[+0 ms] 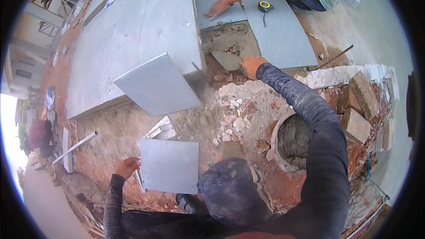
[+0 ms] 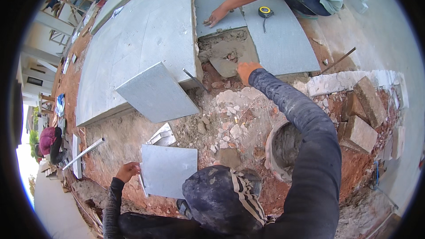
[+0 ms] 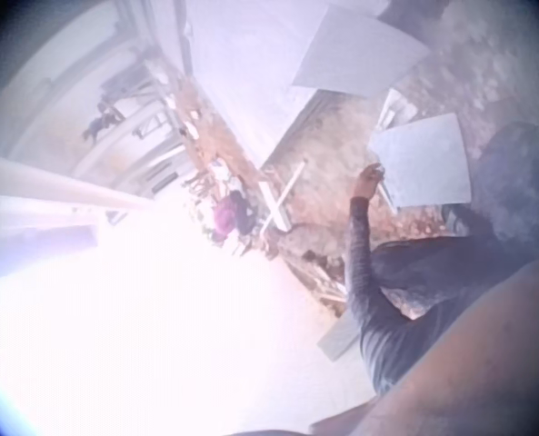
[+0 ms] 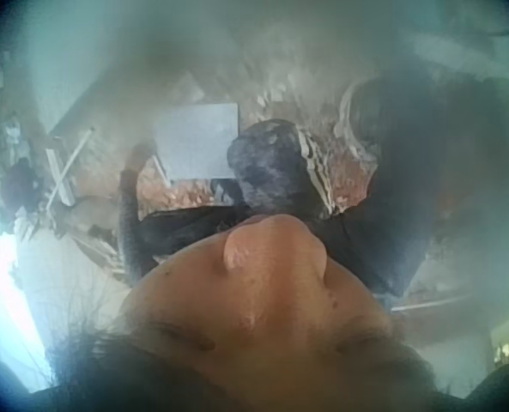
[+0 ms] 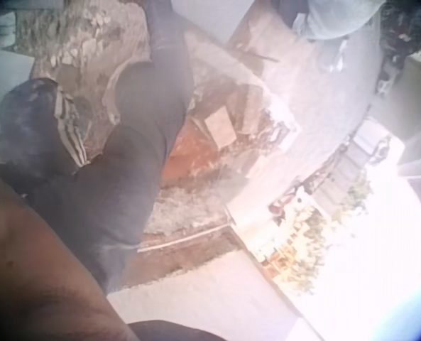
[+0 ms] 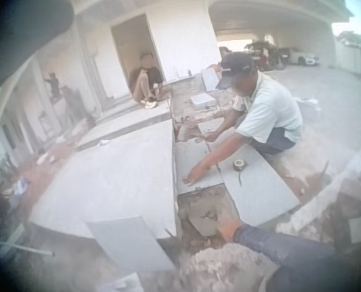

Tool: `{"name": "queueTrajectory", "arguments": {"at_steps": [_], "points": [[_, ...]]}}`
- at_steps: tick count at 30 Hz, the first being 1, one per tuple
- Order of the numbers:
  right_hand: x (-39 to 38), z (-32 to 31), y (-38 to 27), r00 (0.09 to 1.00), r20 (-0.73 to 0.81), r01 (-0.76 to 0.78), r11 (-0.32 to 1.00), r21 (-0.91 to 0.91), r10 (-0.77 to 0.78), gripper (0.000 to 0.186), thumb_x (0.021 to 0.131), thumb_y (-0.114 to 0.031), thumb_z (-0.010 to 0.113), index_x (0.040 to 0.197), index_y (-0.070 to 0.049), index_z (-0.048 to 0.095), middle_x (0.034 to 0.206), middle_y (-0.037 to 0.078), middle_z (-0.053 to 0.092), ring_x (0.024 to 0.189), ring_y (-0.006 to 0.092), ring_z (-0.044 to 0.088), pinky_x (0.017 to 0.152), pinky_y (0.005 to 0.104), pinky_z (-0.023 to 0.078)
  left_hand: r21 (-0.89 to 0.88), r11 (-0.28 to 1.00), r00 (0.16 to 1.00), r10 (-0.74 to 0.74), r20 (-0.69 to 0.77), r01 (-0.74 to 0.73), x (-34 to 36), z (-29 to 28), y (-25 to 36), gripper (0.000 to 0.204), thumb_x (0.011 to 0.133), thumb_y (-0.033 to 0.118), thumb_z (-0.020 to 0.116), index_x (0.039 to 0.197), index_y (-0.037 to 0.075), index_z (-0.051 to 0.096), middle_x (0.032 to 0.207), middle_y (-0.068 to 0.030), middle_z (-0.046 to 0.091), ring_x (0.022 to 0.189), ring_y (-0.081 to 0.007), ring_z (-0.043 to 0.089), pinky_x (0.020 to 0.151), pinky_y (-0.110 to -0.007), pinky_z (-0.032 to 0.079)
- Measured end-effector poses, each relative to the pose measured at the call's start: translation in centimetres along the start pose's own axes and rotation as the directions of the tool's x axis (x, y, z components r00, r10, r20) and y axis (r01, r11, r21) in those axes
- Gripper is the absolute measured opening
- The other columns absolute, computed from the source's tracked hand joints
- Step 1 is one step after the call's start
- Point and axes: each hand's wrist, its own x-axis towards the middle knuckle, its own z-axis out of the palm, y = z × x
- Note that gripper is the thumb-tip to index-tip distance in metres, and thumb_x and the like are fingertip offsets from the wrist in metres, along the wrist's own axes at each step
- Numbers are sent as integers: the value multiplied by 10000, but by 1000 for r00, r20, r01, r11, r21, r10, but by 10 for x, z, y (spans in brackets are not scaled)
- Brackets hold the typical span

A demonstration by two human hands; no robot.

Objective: The person scoops cement from a bucket using a trowel and spreads it onto the back of a square tile. They then move to a water tap to rinse the trowel and return to the work area to continue applying cement to tiles.

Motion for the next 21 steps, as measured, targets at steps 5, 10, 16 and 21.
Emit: {"name": "queueTrajectory", "arguments": {"at_steps": [5, 10, 16, 21], "points": [[10, -37, 32, 978, 0, -206, 962, 180, 209, 322, 793, -150, 589, 1068, 9, 635, 1139, 222, 627, 1011, 353, 637, 871, 445, 513, 26, 1000, 1000, 6, -8, -5, -4, -5, -32, 423, 900, 272, 638, 1153, -62, 580, 874, -139, 675, 802, -183, 669, 738, -299, 511], [24, -20, 11, 982, 190, -13, 1000, -12, 15, 300, 780, -116, 555, 1008, 75, 592, 970, 276, 657, 879, 391, 668, 746, 456, 551, 41, 999, 1000, 10, 0, -10, 5, -3, -45, 417, 900, 269, 638, 1145, -64, 587, 883, -128, 678, 791, -186, 669, 740, -299, 512], [-36, 3, 16, 977, 39, -212, 977, 27, 211, 412, 841, -145, 565, 1202, 47, 509, 1067, 232, 647, 995, 355, 646, 807, 450, 542, 26, 1000, 1000, 17, -14, -17, -4, 1, -27, 420, 900, 279, 637, 1139, -63, 592, 877, -125, 680, 772, -174, 657, 727, -306, 514], [-34, 37, 6, 926, 88, -372, 927, 58, 366, 410, 859, -147, 565, 1207, 54, 485, 1141, 232, 621, 1037, 357, 631, 808, 429, 546, 96, 995, 1000, 21, 16, -22, 16, 5, -25, 396, 895, 274, 651, 1147, -28, 600, 862, -114, 676, 772, -169, 655, 733, -293, 514]]}}
